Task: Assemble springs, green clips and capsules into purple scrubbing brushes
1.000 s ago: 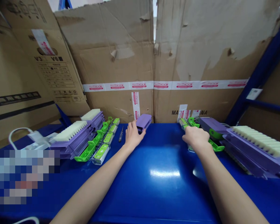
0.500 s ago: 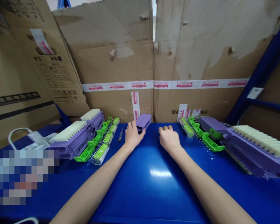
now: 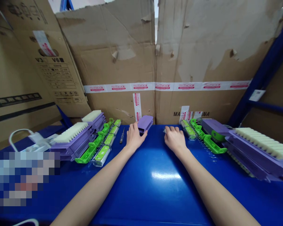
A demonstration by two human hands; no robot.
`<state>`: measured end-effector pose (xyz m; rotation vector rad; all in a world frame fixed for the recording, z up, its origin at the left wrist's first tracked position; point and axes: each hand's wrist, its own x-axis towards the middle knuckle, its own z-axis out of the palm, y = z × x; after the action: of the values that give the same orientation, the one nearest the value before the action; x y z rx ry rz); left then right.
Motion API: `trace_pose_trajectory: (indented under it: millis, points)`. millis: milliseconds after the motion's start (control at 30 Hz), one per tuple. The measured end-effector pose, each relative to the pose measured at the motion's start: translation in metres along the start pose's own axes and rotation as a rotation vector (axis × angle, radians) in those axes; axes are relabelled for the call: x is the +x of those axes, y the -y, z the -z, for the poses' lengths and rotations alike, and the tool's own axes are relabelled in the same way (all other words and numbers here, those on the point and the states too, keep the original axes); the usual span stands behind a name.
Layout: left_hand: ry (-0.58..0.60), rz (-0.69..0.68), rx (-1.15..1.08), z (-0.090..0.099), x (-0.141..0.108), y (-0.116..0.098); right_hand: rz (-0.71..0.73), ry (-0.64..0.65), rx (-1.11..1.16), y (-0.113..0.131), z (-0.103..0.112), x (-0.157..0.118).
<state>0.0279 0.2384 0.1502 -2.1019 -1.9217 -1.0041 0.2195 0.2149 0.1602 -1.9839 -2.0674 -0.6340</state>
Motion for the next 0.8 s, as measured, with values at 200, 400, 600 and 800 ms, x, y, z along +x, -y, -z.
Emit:
trace_pose_trajectory:
  millis: [200,400,600,800]
  points:
    - [-0.004,-0.008,-0.008,0.001,-0.001,-0.001,-0.081,-0.049,0.055,-0.009,0.022,0.004]
    - [-0.017,-0.014,0.021,0.0,0.0,0.0,-0.455,0.107,0.039,-0.06,0.04,0.004]
    - [-0.042,-0.032,0.034,-0.001,0.0,0.001,-0.662,0.362,0.104,-0.094,0.052,-0.001]
    - [-0.019,-0.016,0.025,0.0,-0.001,0.0,-0.69,0.355,0.099,-0.107,0.05,-0.003]
